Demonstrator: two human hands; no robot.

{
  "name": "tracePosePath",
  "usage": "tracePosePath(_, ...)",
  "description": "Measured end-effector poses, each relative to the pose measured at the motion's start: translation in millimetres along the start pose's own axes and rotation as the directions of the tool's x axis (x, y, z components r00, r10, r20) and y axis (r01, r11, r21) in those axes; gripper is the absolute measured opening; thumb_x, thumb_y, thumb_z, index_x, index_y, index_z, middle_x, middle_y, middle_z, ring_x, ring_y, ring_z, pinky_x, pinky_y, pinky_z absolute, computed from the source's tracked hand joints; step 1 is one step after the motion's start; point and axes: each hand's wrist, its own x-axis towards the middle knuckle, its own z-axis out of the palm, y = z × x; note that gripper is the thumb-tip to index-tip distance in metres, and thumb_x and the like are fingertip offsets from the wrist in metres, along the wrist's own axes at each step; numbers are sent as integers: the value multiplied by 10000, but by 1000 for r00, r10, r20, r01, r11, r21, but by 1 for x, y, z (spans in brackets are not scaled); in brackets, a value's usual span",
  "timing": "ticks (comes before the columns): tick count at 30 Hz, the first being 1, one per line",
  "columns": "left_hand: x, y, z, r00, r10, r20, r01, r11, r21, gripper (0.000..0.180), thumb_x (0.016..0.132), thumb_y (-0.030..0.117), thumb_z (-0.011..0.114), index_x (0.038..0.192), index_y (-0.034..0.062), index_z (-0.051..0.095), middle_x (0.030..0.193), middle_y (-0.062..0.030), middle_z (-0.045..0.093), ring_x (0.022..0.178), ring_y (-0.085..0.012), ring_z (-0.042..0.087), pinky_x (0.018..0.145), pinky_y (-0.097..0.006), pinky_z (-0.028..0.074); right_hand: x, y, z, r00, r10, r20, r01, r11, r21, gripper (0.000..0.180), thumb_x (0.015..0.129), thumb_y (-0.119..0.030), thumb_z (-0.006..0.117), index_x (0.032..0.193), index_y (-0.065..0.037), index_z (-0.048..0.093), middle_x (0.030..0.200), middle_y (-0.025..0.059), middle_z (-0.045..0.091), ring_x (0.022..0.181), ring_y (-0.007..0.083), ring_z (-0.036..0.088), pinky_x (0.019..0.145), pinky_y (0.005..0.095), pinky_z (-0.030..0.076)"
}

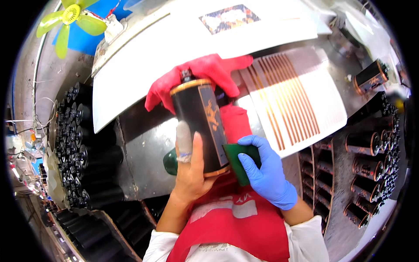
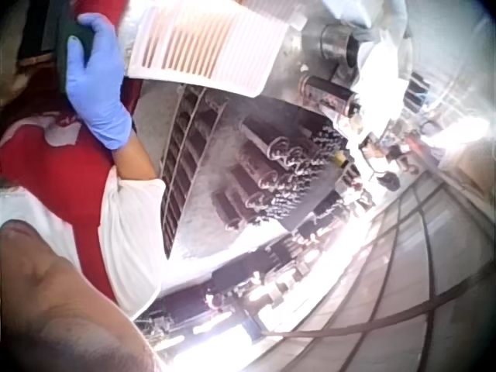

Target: The person applies decorative stickers and gold foil strips to black cylindrical cans. They smooth each sticker with a green tool, then apply a gold strip to the top and bottom rims, pressing it down to adhere.

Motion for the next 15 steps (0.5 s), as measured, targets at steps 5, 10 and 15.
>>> tracePosePath(5,-6,-17,6,1000,23,0,-23,962,-271,1121,645,158,813,1397,-67,13,1174,-225,540,1012,-362,584,879,-382,443,12,36,-16,965,261,25,-261,943,205,246,845,-100,596,1069,-29,524,986,60,568,947,137,546,835,280,440)
tracePosePath(10,-16,-28,-3,1000,27,-1,-26,958,-284,1126,664,382,782,1381,-115,69,1270,-289,439,1142,-414,490,981,-409,357,86,-12,-29,986,166,20,-165,940,300,156,866,-116,571,985,-15,571,847,26,582,814,90,546,743,229,448)
tracePosePath(15,-19,-34,-11,922,-80,-380,-107,888,-447,887,789,465,657,1361,-94,271,1396,-261,317,1294,-348,334,1067,-412,237,182,-72,4,944,-186,273,246,948,-204,303,814,-285,539,889,-15,654,785,142,656,746,243,639,702,334,484)
